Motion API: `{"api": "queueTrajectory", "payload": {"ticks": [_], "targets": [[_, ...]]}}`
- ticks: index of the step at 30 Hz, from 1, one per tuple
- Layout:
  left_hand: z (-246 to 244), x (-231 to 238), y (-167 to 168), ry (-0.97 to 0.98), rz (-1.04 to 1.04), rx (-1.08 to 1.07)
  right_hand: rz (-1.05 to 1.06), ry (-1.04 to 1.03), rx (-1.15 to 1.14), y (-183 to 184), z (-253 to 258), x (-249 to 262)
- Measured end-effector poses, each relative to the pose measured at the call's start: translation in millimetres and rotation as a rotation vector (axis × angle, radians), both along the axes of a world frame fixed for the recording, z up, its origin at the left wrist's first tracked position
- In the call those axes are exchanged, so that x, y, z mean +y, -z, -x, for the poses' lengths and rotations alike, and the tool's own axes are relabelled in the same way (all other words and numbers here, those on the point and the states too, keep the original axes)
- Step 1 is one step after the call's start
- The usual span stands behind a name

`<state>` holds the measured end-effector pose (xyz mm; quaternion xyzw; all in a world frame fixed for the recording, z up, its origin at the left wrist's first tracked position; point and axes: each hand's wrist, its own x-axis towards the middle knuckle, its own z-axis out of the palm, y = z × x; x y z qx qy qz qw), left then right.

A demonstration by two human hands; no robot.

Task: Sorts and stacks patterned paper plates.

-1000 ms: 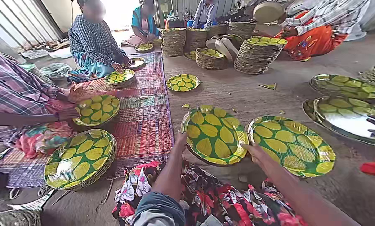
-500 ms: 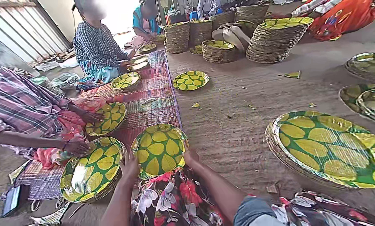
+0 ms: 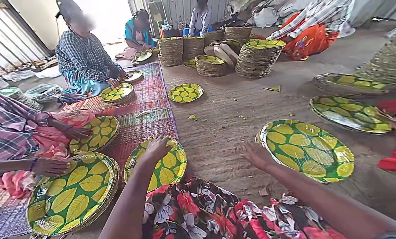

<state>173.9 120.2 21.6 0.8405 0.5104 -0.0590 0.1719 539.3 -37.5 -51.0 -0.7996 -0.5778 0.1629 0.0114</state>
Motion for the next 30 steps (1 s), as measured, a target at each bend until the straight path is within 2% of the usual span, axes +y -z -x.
{"api": "queueTrajectory", "payload": {"ticks": [4, 7, 9, 14, 17, 20, 22, 24, 25, 27, 28, 30], "targets": [[-88.1, -42.1, -47.8, 0.19, -0.057, -0.166, 0.104, 0.213, -0.086, 10.5, -74.5, -46.1], [-140.2, -81.4, -47.2, 0.277, 0.027, -0.174, 0.144, 0.317, -0.029, 39.0, -96.8, -65.4], [-160.0, -102.8, -22.0, 0.32, 0.114, -0.129, 0.141, 0.306, -0.017, 53.3, -96.0, -70.3], [-165.5, -116.3, 86.8, 0.329, 0.328, -0.115, 0.171, 0.298, -0.077, 40.9, -75.5, -58.3], [-161.9, -111.0, 117.7, 0.301, 0.387, -0.076, 0.104, 0.298, -0.072, 38.3, -83.1, -59.9], [-163.6, -110.4, 117.5, 0.228, 0.269, -0.165, -0.205, 0.172, -0.132, 43.8, -89.0, -63.2], [-168.4, -110.7, 119.7, 0.213, 0.019, -0.316, -0.383, 0.007, -0.102, 45.5, -79.9, -61.4], [-174.0, -107.7, 127.2, 0.241, -0.291, -0.423, -0.394, -0.272, -0.03, 54.0, -64.2, -62.1], [-175.8, -105.5, 130.0, 0.26, -0.351, -0.426, -0.336, -0.416, 0.001, 60.3, -56.4, -61.8], [-176.9, -104.2, 133.8, 0.284, -0.202, -0.294, -0.228, -0.642, 0.028, 78.3, -47.1, -58.1], [-176.9, -104.9, 139.7, 0.293, -0.083, -0.192, -0.113, -0.678, 0.019, 83.7, -45.4, -55.8], [-175.0, -108.6, 160.1, 0.311, 0.125, 0.001, 0.163, -0.575, 0.0, 81.7, -45.6, -52.5]]}}
